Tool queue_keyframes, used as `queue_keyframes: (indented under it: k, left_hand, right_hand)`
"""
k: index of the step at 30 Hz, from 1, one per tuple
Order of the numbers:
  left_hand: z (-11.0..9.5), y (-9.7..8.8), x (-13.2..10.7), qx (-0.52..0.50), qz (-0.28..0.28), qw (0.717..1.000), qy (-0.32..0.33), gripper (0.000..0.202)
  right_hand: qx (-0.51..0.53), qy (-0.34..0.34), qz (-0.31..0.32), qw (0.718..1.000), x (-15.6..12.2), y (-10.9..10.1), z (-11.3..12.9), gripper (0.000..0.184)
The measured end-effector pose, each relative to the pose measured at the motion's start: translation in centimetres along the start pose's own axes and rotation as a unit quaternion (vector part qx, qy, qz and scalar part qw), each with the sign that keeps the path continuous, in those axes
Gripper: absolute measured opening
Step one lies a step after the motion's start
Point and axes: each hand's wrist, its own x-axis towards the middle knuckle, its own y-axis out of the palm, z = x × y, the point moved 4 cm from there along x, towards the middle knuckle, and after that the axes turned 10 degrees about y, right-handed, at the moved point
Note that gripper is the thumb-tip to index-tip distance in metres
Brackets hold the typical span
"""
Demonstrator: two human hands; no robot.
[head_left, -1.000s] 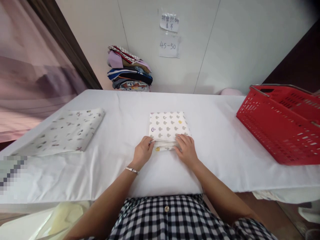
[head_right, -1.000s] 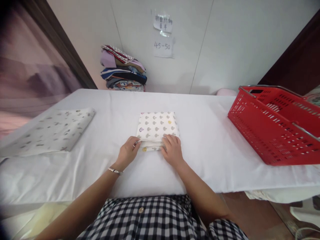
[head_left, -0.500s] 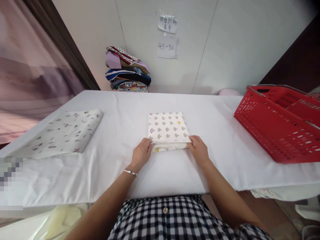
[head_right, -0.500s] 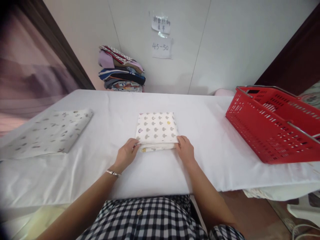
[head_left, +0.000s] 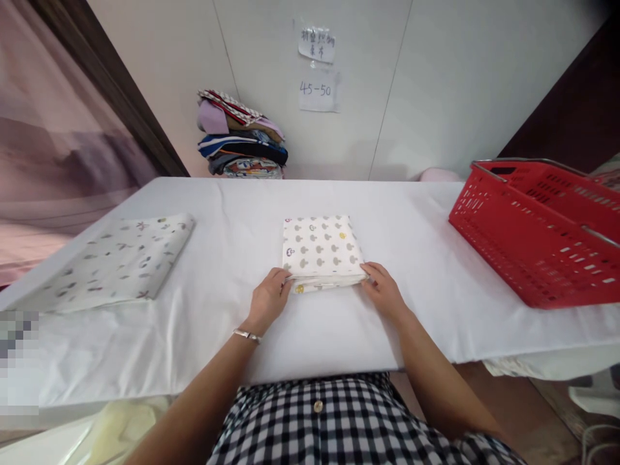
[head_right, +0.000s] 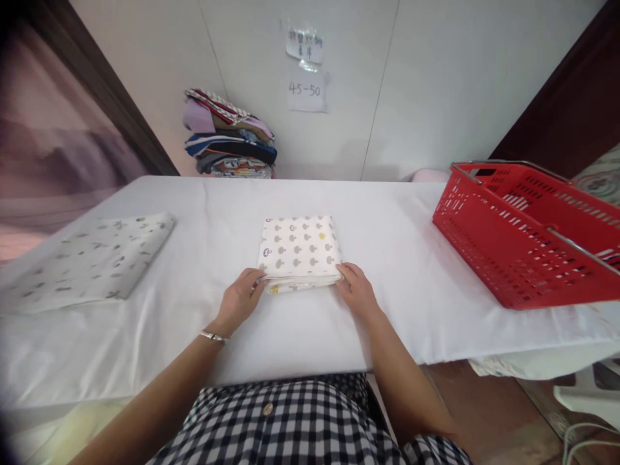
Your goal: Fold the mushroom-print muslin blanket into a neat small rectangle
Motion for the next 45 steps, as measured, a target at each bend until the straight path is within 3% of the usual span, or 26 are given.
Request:
queue_keyframes:
  k: [17, 21, 27, 39, 42, 45]
  left_hand:
    - [-0.1, 0.2, 0.0, -0.003, -0.007, 1.0, -0.01, 0.02]
    - [-0.5, 0.2, 0.0, 0.027, -0.041, 0.999, 0.02, 0.018]
    - [-2.9, 0.7, 0.4, 0.072, -0.061, 0.991, 0.095, 0.028]
    - [-9.5, 4.3, 4.9, 0.045, -0.008, 0.982, 0.185, 0.03]
    - [-10.1, 4.9, 5.7, 0.056, 0.002, 0.981, 0.185, 0.021]
    - [-9.3, 4.9, 5.8, 0.078, 0.013, 0.981, 0.175, 0.024]
  right_hand:
    - [0.13, 0.075, -0.078, 0.986, 0.6, 1.6, 0.0, 0.032]
    - [0.132, 0.095, -0.09, 0.983, 0.6, 1.8, 0.0, 0.03]
    - [0.13, 0.082, -0.092, 0.984, 0.9, 1.7, 0.0, 0.023]
    - [0.11, 0.043, -0.101, 0.988, 1.1, 1.6, -0.1, 0.025]
    - [0.102, 0.035, -0.097, 0.989, 1.1, 1.6, -0.2, 0.024]
    - [0.09, 0.037, -0.094, 0.991, 1.0, 1.5, -0.2, 0.025]
